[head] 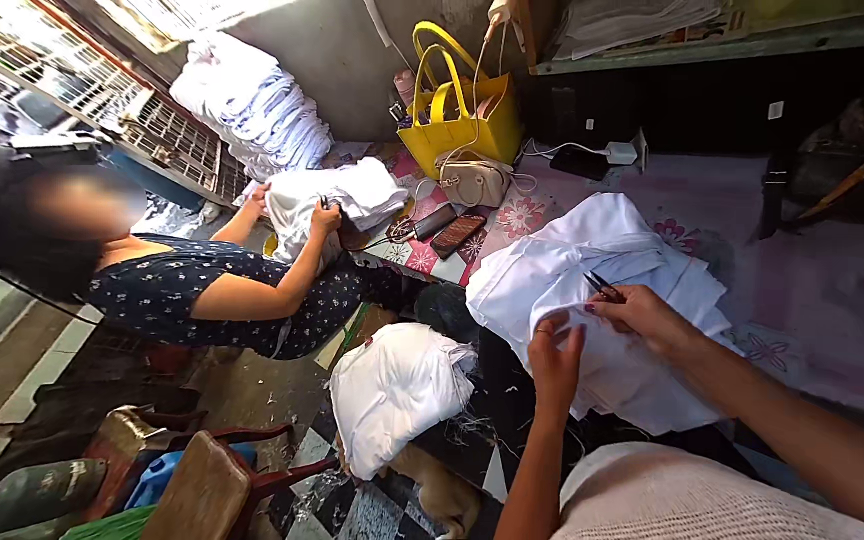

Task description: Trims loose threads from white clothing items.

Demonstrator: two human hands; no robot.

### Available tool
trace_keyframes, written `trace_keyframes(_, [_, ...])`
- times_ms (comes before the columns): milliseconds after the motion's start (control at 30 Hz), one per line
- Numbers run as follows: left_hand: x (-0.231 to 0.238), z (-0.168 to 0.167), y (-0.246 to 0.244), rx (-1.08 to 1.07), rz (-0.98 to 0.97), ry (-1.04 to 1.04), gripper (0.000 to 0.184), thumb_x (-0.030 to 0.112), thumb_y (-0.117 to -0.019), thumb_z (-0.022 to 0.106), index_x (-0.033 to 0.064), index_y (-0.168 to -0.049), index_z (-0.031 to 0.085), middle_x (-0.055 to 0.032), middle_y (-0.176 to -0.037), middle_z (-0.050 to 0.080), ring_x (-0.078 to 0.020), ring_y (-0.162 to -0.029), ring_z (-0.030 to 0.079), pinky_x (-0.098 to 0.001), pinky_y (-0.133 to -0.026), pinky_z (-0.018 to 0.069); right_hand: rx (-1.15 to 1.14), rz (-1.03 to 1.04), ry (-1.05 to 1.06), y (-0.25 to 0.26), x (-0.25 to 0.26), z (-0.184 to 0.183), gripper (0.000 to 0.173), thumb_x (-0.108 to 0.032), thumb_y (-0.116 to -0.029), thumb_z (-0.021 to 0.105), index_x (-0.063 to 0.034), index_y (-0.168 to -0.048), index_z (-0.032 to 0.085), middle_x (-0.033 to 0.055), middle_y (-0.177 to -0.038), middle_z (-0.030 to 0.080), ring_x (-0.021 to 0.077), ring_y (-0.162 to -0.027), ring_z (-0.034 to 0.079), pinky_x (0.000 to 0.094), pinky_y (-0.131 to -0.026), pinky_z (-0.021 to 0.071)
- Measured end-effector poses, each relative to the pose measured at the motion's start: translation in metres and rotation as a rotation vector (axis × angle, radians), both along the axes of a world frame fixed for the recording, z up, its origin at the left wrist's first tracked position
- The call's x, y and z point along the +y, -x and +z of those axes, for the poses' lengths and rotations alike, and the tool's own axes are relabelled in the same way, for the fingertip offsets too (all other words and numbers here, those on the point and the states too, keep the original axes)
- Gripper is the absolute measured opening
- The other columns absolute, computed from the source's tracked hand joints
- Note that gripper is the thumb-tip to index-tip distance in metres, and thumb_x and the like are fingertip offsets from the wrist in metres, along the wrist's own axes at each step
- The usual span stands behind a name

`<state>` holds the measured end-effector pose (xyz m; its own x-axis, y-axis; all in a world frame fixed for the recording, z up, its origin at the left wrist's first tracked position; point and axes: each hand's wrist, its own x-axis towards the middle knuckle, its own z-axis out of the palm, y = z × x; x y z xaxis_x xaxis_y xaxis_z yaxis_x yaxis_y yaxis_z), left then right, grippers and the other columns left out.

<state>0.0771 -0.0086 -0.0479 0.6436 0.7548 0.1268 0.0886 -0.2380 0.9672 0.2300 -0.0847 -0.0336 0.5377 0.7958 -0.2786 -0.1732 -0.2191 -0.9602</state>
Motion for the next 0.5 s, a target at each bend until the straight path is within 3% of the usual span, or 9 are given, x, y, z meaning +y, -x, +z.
trace_keyframes(33, [-0.002,0.002,-0.006,-0.01,-0.044,0.141,0.041,0.002,-0.0927,0.069,-0.0174,-0.126,0.056,-0.0258,-0.121,0.067,-0.0227,-0.11,0.07,-0.0345,-0.097,0.057,0.166,0.01,-0.028,-0.001,-0.001,0.004,0.002,-0.005,-0.0956,0.066,-0.0052,-0.094,0.067,-0.0098,-0.06,0.053,-0.0028,-0.044,0.038,0.015,-0.043,0.0337])
trace_keyframes(67, [-0.003,0.002,-0.011,-0.046,-0.044,0.246,0.043,-0.001,-0.0901,0.071,-0.0169,-0.127,0.055,-0.0233,-0.118,0.069,-0.0193,-0.104,0.071,-0.0324,-0.094,0.0586,0.289,0.024,-0.044,-0.002,0.0,0.005,0.005,-0.003,-0.0965,0.064,-0.0065,-0.093,0.066,-0.0105,-0.057,0.051,-0.0027,-0.042,0.036,0.0149,-0.041,0.0325])
trace_keyframes(167, [-0.003,-0.01,-0.018,-0.18,0.063,0.346,0.014,-0.011,-0.0864,0.068,-0.012,-0.101,0.067,-0.0098,-0.082,0.075,-0.0105,-0.069,0.072,-0.0265,-0.068,0.0624,0.467,0.046,-0.062,-0.003,0.001,0.002,0.011,-0.003,-0.0985,0.06,-0.0091,-0.091,0.064,-0.0113,-0.054,0.046,-0.0029,-0.041,0.033,0.0143,-0.041,0.0312])
trace_keyframes(200, [-0.001,-0.012,-0.015,-0.201,0.051,0.37,0.012,-0.013,-0.0878,0.065,-0.0115,-0.1,0.068,-0.0081,-0.078,0.075,-0.0096,-0.064,0.071,-0.0258,-0.064,0.0616,0.475,0.047,-0.065,-0.004,0.0,0.001,0.011,-0.003,-0.0987,0.06,-0.0094,-0.091,0.065,-0.0116,-0.053,0.045,-0.0031,-0.041,0.033,0.0142,-0.041,0.0307])
trace_keyframes(267, [0.003,-0.013,-0.007,-0.209,-0.013,0.402,0.02,-0.014,-0.0895,0.062,-0.0126,-0.109,0.067,-0.0087,-0.082,0.074,-0.0101,-0.064,0.07,-0.0266,-0.063,0.0616,0.47,0.041,-0.062,-0.005,-0.003,0.0,0.011,-0.003,-0.0989,0.06,-0.0087,-0.09,0.065,-0.0113,-0.053,0.044,-0.0028,-0.041,0.032,0.0142,-0.041,0.03])
trace_keyframes(333, [0.004,-0.012,-0.003,-0.174,-0.081,0.376,0.023,-0.011,-0.0912,0.062,-0.0132,-0.114,0.064,-0.0097,-0.088,0.074,-0.0117,-0.071,0.072,-0.0288,-0.07,0.0631,0.466,0.043,-0.056,-0.003,-0.004,-0.001,0.012,-0.003,-0.0987,0.06,-0.0085,-0.09,0.065,-0.0111,-0.053,0.044,-0.0027,-0.041,0.032,0.0144,-0.04,0.03])
trace_keyframes(400, [0.003,-0.012,-0.005,-0.105,-0.107,0.274,0.019,-0.005,-0.0934,0.065,-0.0134,-0.111,0.066,-0.0103,-0.089,0.074,-0.0111,-0.074,0.072,-0.029,-0.074,0.0627,0.43,0.051,-0.048,0.001,-0.001,0.0,0.012,-0.002,-0.0979,0.061,-0.0084,-0.089,0.065,-0.0109,-0.053,0.046,-0.0025,-0.041,0.033,0.0146,-0.04,0.0307])
trace_keyframes(500, [0.001,-0.011,-0.007,-0.001,-0.067,0.168,0.012,-0.003,-0.0954,0.063,-0.0116,-0.099,0.07,-0.0084,-0.075,0.071,-0.0064,-0.058,0.066,-0.023,-0.059,0.0586,0.279,0.058,-0.018,0.005,0.0,0.001,0.013,-0.01,-0.1022,0.059,-0.0094,-0.09,0.062,-0.0111,-0.055,0.044,-0.0018,-0.042,0.034,0.0152,-0.042,0.0311])
